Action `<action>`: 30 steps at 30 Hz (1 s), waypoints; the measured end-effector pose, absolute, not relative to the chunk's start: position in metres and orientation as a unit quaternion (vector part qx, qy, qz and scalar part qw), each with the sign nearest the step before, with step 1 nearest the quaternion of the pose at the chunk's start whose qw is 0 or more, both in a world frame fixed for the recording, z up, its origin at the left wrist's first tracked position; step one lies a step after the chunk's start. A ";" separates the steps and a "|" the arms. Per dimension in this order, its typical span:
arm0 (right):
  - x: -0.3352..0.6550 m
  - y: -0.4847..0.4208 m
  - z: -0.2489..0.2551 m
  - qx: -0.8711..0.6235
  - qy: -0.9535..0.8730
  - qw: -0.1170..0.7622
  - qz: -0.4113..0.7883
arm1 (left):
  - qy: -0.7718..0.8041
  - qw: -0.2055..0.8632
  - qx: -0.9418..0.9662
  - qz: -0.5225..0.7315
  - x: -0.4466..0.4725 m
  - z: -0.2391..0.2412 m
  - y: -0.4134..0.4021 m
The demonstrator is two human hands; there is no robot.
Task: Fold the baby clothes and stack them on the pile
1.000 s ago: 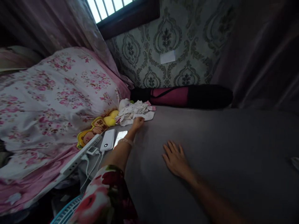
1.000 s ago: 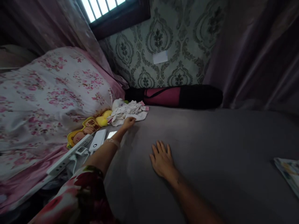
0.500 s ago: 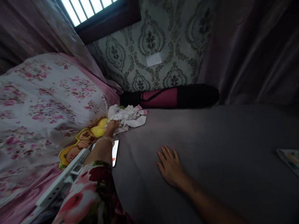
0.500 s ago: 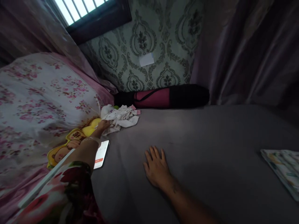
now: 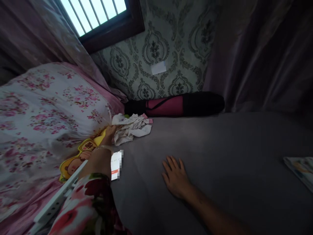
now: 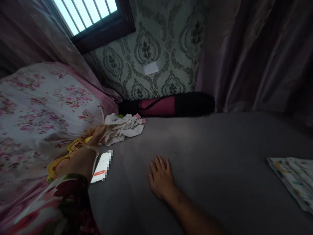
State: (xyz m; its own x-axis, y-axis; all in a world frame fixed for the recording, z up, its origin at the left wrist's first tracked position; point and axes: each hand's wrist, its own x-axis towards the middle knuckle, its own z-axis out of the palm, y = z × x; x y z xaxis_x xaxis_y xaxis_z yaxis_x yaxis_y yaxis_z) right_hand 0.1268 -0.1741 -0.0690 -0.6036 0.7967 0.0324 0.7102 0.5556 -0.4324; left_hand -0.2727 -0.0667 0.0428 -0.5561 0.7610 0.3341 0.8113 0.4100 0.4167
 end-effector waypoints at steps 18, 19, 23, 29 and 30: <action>0.133 -0.163 -0.048 -0.452 -0.784 0.326 0.275 | -0.499 0.063 -0.718 -0.481 -0.083 0.114 -0.091; 0.134 -0.160 -0.039 -0.462 -0.755 0.377 0.273 | -0.483 0.052 -0.736 -0.472 -0.066 0.110 -0.099; 0.150 -0.151 0.004 -0.487 -0.665 0.523 0.216 | -0.417 -0.009 -0.801 -0.430 -0.005 0.093 -0.130; 0.204 -0.128 0.029 -0.488 -0.654 0.528 0.235 | -0.378 -0.093 -0.800 -0.457 0.041 0.065 -0.143; 0.214 -0.123 0.029 -0.486 -0.659 0.518 0.245 | -0.378 -0.100 -0.789 -0.474 0.043 0.059 -0.141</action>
State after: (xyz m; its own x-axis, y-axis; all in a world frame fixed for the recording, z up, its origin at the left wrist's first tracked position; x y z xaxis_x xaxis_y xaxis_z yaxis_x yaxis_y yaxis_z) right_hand 0.2142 -0.1232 0.0286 0.0107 0.8952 0.4455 0.3875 0.4070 -0.8272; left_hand 0.0428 -0.1414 0.0589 0.2644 0.6915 0.6722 0.5012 -0.6940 0.5169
